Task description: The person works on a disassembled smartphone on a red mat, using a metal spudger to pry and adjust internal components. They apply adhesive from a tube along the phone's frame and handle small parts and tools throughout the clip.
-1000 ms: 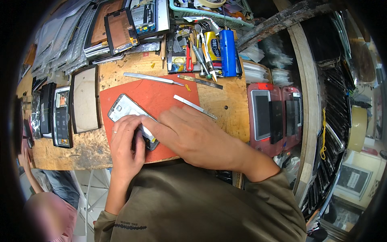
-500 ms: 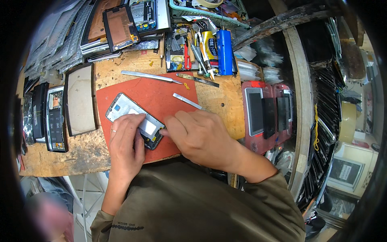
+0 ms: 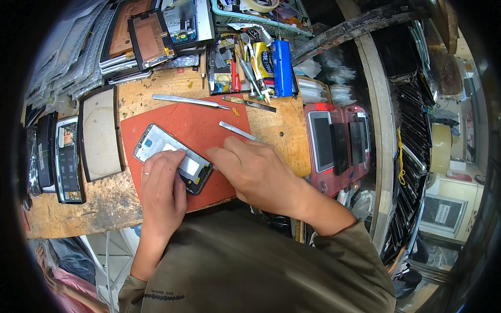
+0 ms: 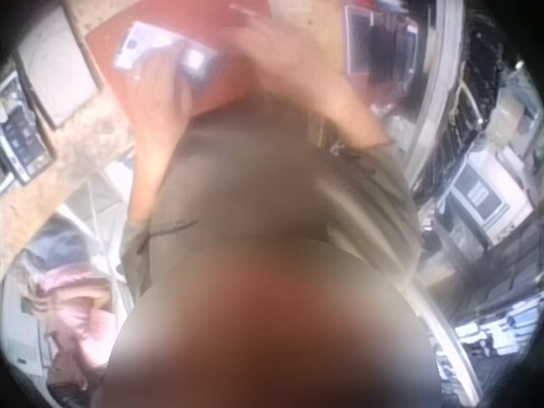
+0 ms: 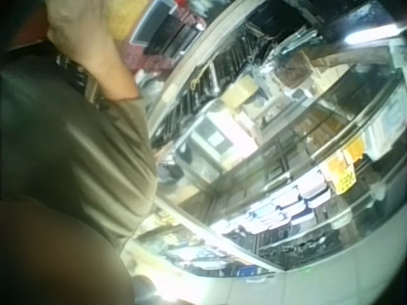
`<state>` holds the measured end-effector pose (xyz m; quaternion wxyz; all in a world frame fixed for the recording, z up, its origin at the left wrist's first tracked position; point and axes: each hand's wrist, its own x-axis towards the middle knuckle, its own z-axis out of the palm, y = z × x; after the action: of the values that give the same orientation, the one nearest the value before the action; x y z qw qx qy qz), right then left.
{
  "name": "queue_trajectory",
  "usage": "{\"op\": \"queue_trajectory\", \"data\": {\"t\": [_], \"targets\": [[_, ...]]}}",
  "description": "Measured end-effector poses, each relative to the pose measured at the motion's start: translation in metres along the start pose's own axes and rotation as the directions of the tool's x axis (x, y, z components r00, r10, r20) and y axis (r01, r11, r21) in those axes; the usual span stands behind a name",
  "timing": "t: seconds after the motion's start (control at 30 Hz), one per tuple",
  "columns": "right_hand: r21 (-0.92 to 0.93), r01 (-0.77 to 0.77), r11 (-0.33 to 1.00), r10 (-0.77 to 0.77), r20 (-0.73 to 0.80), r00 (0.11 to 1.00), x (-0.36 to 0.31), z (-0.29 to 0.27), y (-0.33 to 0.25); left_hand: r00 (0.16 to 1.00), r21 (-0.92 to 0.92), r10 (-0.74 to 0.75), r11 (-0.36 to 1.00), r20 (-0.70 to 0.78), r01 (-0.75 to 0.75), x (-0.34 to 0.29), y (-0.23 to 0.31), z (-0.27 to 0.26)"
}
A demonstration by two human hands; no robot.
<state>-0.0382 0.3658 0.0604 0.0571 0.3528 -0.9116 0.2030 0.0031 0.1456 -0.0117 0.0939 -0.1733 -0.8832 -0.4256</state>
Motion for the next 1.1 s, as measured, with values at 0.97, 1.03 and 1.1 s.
{"op": "queue_trajectory", "data": {"t": [0.97, 1.03, 1.1], "targets": [[-0.062, -0.043, 0.997, 0.042, -0.004, 0.999, -0.003, -0.004, -0.014, 0.994, 0.283, 0.018, 0.958, 0.104, -0.047, -0.013, 0.023, 0.016], [0.056, -0.074, 0.996, 0.076, -0.036, 0.996, 0.0, -0.004, -0.007, 0.992, 0.292, 0.067, 0.952, 0.103, -0.094, -0.014, 0.021, 0.017], [0.273, -0.175, 0.946, 0.174, 0.03, 0.984, 0.011, -0.011, 0.01, 0.987, 0.311, 0.113, 0.939, 0.115, -0.144, -0.016, 0.019, 0.016]]}}
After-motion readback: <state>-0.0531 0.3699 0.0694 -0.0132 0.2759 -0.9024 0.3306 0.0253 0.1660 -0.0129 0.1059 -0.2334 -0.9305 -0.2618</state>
